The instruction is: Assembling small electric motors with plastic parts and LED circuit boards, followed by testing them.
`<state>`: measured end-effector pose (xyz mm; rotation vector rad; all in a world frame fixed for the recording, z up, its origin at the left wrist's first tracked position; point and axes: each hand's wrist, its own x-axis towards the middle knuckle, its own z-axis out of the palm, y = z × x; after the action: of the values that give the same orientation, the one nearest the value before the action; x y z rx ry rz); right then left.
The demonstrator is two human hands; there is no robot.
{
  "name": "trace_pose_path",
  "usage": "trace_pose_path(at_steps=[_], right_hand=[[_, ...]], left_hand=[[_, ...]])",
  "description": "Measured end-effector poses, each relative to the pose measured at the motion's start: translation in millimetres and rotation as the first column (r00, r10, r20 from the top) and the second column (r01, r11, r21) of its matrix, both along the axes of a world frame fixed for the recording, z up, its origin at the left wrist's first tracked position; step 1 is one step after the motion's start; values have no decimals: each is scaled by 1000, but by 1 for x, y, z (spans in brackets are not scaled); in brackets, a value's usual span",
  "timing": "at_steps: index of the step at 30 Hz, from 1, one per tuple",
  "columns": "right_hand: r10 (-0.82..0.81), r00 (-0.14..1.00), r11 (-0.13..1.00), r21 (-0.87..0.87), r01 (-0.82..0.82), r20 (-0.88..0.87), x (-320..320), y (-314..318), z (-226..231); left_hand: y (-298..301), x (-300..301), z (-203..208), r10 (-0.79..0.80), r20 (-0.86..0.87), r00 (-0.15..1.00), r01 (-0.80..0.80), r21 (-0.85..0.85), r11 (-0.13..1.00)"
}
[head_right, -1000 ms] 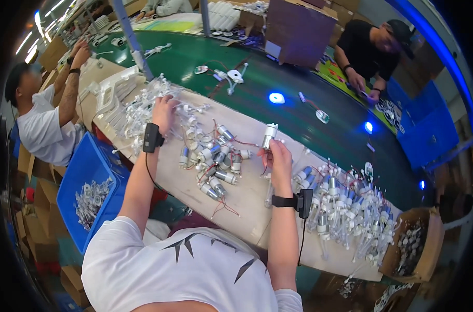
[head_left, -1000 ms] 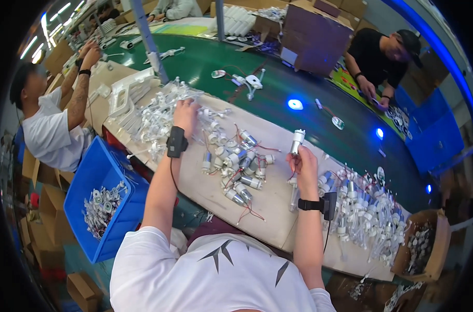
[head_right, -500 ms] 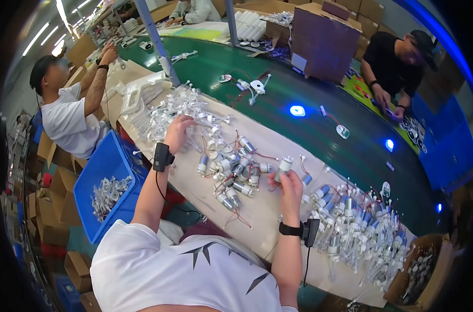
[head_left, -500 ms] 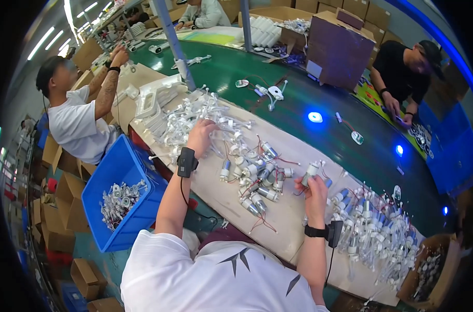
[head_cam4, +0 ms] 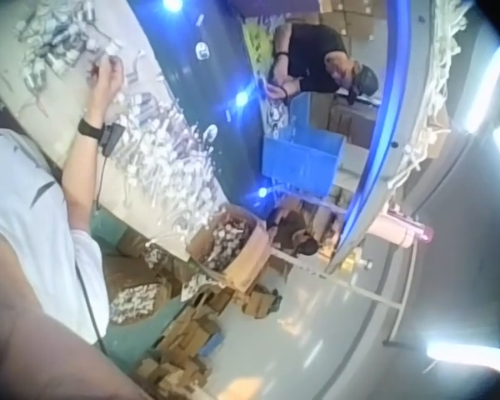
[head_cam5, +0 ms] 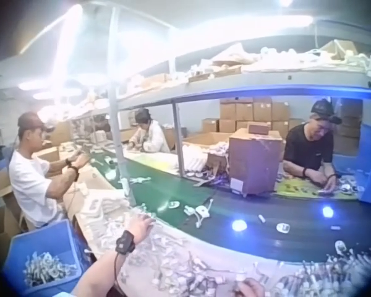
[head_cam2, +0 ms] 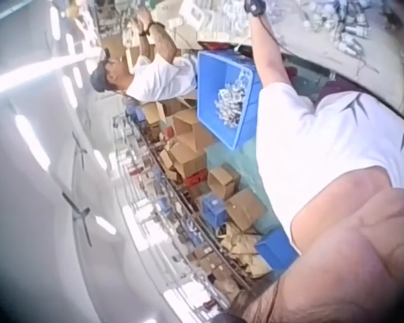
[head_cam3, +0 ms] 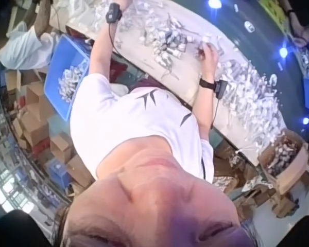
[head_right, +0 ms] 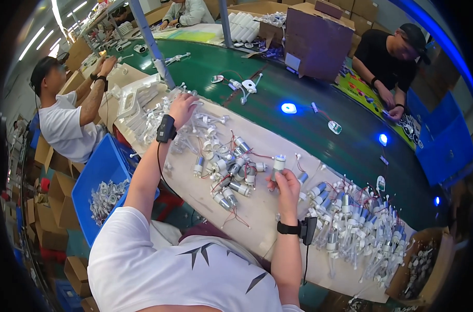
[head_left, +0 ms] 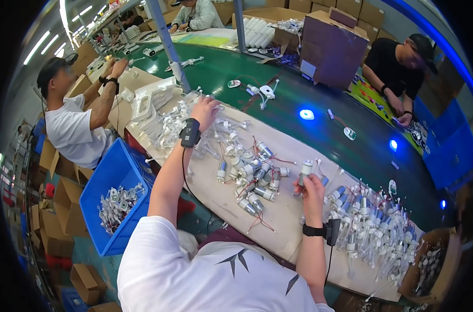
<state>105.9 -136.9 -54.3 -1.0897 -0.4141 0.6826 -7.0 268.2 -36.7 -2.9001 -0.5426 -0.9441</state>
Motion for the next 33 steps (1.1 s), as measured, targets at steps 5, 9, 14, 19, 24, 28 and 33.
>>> trace_pose_path(at_steps=[5, 9, 14, 19, 24, 28, 33], right_hand=[[-30, 999, 999, -39, 29, -13, 2, -1, 0], [-28, 1000, 999, -47, 27, -13, 1, 0, 1], [-16, 1000, 999, -47, 16, 15, -2, 1, 4], [-6, 999, 1000, -30, 7, 48, -2, 1, 4], [-38, 999, 999, 28, 38, 23, -4, -1, 3], [-37, 999, 998, 58, 35, 23, -4, 0, 1], [5, 999, 989, 146, -9, 32, -8, 5, 4]], left_hand=[[-37, 30, -9, -34, -208, 978, 35, 1, 999], [-46, 48, -26, -39, -443, 896, 62, 39, 997], [-50, 68, -16, -32, -564, 825, -42, -118, 992], [-52, 71, 12, -15, -298, 955, -109, -396, 912], [-70, 52, 57, -113, 185, 976, 176, -375, 910], [-96, 34, 89, -31, 548, 836, 389, -551, 738], [-149, 14, 99, 24, 637, 771, 596, -734, 326]])
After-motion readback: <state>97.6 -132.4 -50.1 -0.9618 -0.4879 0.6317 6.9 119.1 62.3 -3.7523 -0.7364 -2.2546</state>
